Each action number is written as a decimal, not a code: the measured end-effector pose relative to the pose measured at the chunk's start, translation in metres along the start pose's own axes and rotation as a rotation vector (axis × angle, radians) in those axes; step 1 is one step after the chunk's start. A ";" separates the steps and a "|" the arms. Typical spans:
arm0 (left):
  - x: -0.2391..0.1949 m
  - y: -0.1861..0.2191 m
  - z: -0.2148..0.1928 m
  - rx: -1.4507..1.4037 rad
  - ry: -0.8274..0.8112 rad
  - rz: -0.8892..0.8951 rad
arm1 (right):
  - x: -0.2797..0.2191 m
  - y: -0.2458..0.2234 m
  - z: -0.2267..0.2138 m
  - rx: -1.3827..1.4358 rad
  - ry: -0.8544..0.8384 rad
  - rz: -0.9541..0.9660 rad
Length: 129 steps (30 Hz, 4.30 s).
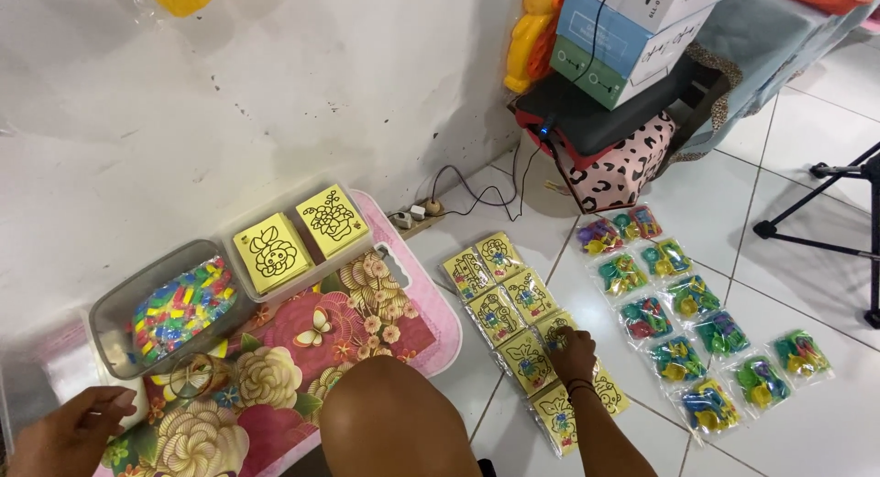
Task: The person sits on the floor and packs small colorful plastic toys and yellow notepads into clear plastic bags. They pick up items from a container and a stack, place them into bags, and arrange the filled bags on the floor.
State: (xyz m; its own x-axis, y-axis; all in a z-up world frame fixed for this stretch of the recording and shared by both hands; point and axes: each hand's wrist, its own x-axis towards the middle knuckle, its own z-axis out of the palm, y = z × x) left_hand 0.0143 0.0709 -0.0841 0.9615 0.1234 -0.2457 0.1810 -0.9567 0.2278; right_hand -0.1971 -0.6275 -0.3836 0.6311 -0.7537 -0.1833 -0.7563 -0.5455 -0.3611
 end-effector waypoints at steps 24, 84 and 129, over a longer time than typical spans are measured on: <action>-0.011 0.047 -0.012 -0.118 -0.026 0.093 | -0.018 -0.021 -0.012 -0.022 -0.159 -0.034; 0.025 -0.035 -0.002 -0.538 0.114 0.025 | -0.292 -0.586 -0.119 -0.638 -0.505 -1.600; -0.047 0.079 -0.060 0.011 0.605 0.467 | -0.234 -0.576 -0.110 0.775 -0.754 -0.760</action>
State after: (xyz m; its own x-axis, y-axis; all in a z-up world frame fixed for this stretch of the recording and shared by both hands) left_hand -0.0039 0.0056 0.0022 0.8841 -0.1748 0.4334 -0.2714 -0.9471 0.1715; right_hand 0.0721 -0.1769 -0.0323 0.9828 0.1694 -0.0735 -0.0389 -0.1995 -0.9791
